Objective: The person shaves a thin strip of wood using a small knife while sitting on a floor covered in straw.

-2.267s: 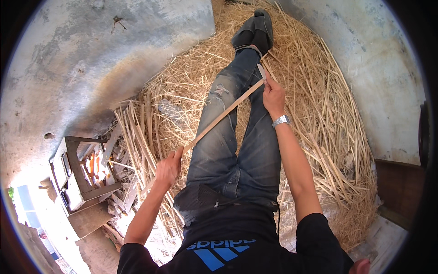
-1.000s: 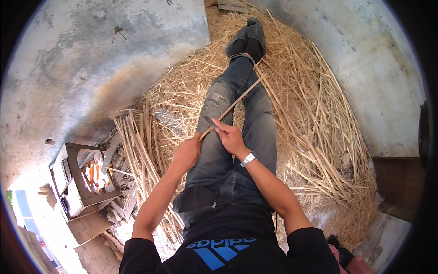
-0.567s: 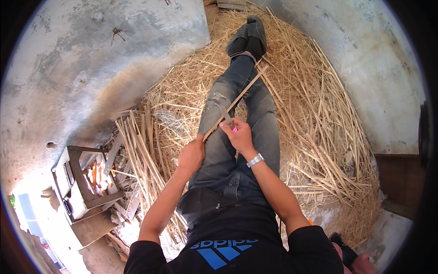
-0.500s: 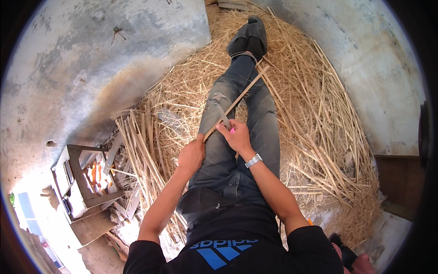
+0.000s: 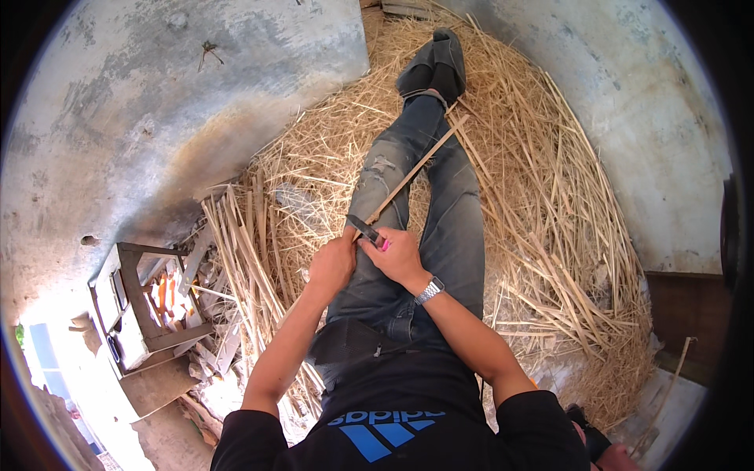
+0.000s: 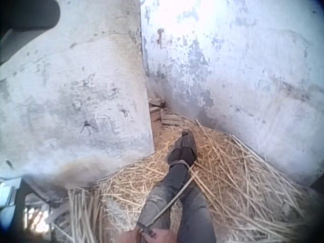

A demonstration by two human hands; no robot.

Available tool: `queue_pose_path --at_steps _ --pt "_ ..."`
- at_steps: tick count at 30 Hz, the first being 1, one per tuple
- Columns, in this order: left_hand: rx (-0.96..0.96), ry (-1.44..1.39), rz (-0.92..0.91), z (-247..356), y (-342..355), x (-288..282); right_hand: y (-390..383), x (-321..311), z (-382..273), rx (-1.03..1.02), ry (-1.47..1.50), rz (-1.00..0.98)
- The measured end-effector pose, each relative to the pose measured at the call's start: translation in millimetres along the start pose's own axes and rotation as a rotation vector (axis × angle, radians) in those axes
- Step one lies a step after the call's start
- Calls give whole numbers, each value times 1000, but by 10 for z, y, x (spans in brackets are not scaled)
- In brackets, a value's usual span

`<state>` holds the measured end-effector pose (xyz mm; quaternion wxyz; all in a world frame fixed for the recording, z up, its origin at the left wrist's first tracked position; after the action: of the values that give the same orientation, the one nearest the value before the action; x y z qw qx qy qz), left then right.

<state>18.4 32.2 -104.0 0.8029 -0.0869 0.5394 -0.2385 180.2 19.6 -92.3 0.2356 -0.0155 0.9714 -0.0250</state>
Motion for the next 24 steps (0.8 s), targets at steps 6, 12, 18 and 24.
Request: queue_pose_path --at_steps 6,12,18,24 --pt "14 -114 -8 -123 7 -30 66 -210 81 -41 55 48" --pt "52 -445 -143 -195 -82 -82 -158 -1608 643 160 134 929" --pt "59 -379 -113 -276 -90 -16 243 -816 245 103 117 434" --pt "58 -341 -109 -244 -125 -36 373 -388 279 74 52 332"
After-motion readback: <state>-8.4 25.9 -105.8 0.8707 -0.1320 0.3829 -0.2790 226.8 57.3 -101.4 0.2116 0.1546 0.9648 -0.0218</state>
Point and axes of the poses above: each hand's wrist, its own y-axis towards the middle knuckle, its own x-axis out of the palm, z = x × y, the point moved 8 cm from there along y, towards the middle knuckle, and after that the axes turned 6 degrees about -z, right-handed, at the moved point
